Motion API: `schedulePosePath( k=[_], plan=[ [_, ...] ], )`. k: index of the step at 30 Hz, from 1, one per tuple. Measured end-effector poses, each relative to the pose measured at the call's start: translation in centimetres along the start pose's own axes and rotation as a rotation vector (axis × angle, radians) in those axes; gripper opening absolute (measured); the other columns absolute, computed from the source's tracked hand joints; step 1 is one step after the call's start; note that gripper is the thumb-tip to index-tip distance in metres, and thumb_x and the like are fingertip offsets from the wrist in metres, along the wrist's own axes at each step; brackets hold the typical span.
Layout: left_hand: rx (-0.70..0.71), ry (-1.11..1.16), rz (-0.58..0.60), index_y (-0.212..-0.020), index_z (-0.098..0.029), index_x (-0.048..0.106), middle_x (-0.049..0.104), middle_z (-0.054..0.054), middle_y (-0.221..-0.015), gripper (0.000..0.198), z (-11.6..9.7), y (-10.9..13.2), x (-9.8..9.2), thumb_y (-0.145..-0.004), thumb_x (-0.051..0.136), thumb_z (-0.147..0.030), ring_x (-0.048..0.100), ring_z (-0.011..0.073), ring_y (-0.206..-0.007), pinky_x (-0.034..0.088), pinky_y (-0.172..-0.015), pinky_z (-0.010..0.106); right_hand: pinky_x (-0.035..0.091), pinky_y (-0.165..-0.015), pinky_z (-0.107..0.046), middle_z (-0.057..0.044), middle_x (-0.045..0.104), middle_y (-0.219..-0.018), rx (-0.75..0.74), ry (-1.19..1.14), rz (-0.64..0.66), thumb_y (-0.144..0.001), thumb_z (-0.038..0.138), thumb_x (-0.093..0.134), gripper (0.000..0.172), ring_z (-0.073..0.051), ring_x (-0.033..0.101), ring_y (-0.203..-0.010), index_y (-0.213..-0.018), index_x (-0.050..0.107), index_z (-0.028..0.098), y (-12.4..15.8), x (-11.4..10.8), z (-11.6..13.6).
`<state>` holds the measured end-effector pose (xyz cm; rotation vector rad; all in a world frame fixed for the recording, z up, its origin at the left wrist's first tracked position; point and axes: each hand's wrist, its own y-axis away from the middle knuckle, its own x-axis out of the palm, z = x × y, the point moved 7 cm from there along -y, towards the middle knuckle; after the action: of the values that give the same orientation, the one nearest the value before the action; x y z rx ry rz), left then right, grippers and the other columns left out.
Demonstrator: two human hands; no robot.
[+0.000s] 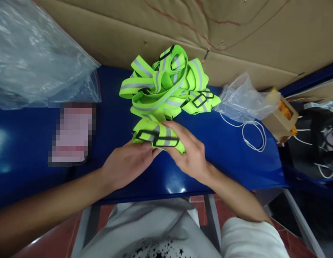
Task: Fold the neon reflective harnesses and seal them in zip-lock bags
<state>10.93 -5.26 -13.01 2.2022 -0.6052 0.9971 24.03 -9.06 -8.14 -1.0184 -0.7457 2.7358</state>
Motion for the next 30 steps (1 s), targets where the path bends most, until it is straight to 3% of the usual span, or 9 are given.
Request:
schedulePosePath(
  k=[7, 11, 13, 16, 18, 20, 23, 26, 30],
  plan=[
    [0.047, -0.14, 0.181, -0.134, -0.036, 0.065, 0.065, 0.004, -0.142, 0.089, 0.3, 2.1, 1.2, -0.055, 0.102, -0.048, 0.042, 0.0315, -0.153, 0.034, -0.128, 0.046, 0.061, -0.112, -0.047, -0.012, 0.059, -0.152, -0.401, 0.169, -0.047, -0.093, 0.011, 0.064, 0.065, -0.031, 0.059, -0.14, -0.155, 0.048, 0.019, 1.0, -0.3, 3.3],
    [0.095, -0.202, 0.196, -0.141, -0.037, 0.06, 0.062, 0.006, -0.146, 0.093, -0.1, 2.6, 1.4, -0.058, 0.102, -0.038, 0.04, 0.0313, -0.154, 0.033, -0.129, 0.047, 0.053, -0.12, -0.051, -0.007, 0.057, -0.154, -0.585, 0.278, -0.106, -0.089, 0.01, 0.069, 0.037, -0.033, 0.047, -0.15, -0.125, 0.071, 0.022, 2.4, 1.4, 4.1],
    [0.119, -0.22, 0.133, -0.14, -0.037, 0.061, 0.064, 0.004, -0.144, 0.086, -0.6, 2.4, 1.0, -0.063, 0.099, -0.029, 0.043, 0.0303, -0.152, 0.036, -0.128, 0.046, 0.044, -0.126, -0.056, -0.007, 0.059, -0.152, -0.538, 0.237, -0.056, -0.091, 0.01, 0.067, 0.041, -0.033, 0.037, -0.157, -0.13, 0.068, 0.024, 3.0, 3.0, 3.8],
    [0.171, -0.183, 0.062, -0.135, -0.035, 0.065, 0.067, 0.002, -0.141, 0.075, -1.4, 1.7, 0.2, -0.067, 0.094, -0.02, 0.047, 0.028, -0.15, 0.038, -0.126, 0.043, 0.033, -0.127, -0.069, -0.015, 0.045, -0.163, -0.39, 0.167, 0.129, -0.095, 0.021, 0.067, 0.077, -0.035, 0.01, -0.164, -0.163, 0.031, 0.022, 3.7, 5.5, 2.9],
    [0.189, -0.161, 0.05, -0.131, -0.031, 0.069, 0.068, 0.002, -0.14, 0.068, -1.7, 1.2, -0.1, -0.069, 0.092, -0.017, 0.052, 0.0275, -0.145, 0.042, -0.124, 0.041, 0.028, -0.123, -0.076, -0.023, 0.023, -0.172, -0.339, 0.145, 0.284, -0.096, 0.038, 0.067, 0.102, -0.039, -0.008, -0.163, -0.169, 0.0, 0.014, 3.9, 6.4, 2.6],
    [0.191, -0.157, 0.032, -0.127, -0.028, 0.071, 0.069, 0.002, -0.139, 0.06, -1.9, 0.7, -0.5, -0.071, 0.092, -0.018, 0.058, 0.0269, -0.139, 0.046, -0.119, 0.038, 0.026, -0.124, -0.075, -0.025, 0.009, -0.174, -0.308, 0.076, 0.413, -0.099, 0.05, 0.06, 0.106, -0.039, -0.014, -0.161, -0.167, -0.012, 0.012, 3.7, 6.5, 2.4],
    [0.174, -0.154, -0.016, -0.121, -0.027, 0.075, 0.074, 0.003, -0.131, 0.048, -1.7, 0.3, -0.9, -0.076, 0.091, -0.025, 0.066, 0.0252, -0.128, 0.053, -0.108, 0.033, 0.029, -0.128, -0.064, -0.016, 0.03, -0.171, -0.233, -0.1, 0.343, -0.108, 0.04, 0.041, 0.065, -0.031, 0.012, -0.165, -0.167, 0.018, 0.023, 2.3, 4.7, 2.1],
    [0.117, -0.179, -0.056, -0.113, -0.023, 0.078, 0.079, 0.004, -0.116, 0.04, -0.8, 0.3, -1.2, -0.076, 0.092, -0.03, 0.073, 0.0235, -0.112, 0.058, -0.094, 0.029, 0.045, -0.121, -0.055, -0.01, 0.063, -0.136, -0.094, -0.159, 0.044, -0.106, 0.025, 0.044, 0.035, -0.025, 0.052, -0.143, -0.14, 0.051, 0.029, 1.3, 2.5, 1.1],
    [0.045, -0.239, -0.037, -0.103, -0.02, 0.08, 0.081, 0.004, -0.102, 0.035, 0.2, 0.6, -1.1, -0.072, 0.094, -0.028, 0.075, 0.0207, -0.095, 0.059, -0.084, 0.026, 0.056, -0.104, -0.05, -0.01, 0.061, -0.12, -0.118, -0.009, -0.112, -0.097, 0.026, 0.06, 0.037, -0.028, 0.061, -0.125, -0.133, 0.052, 0.027, 1.3, 1.3, 1.0]
  ],
)
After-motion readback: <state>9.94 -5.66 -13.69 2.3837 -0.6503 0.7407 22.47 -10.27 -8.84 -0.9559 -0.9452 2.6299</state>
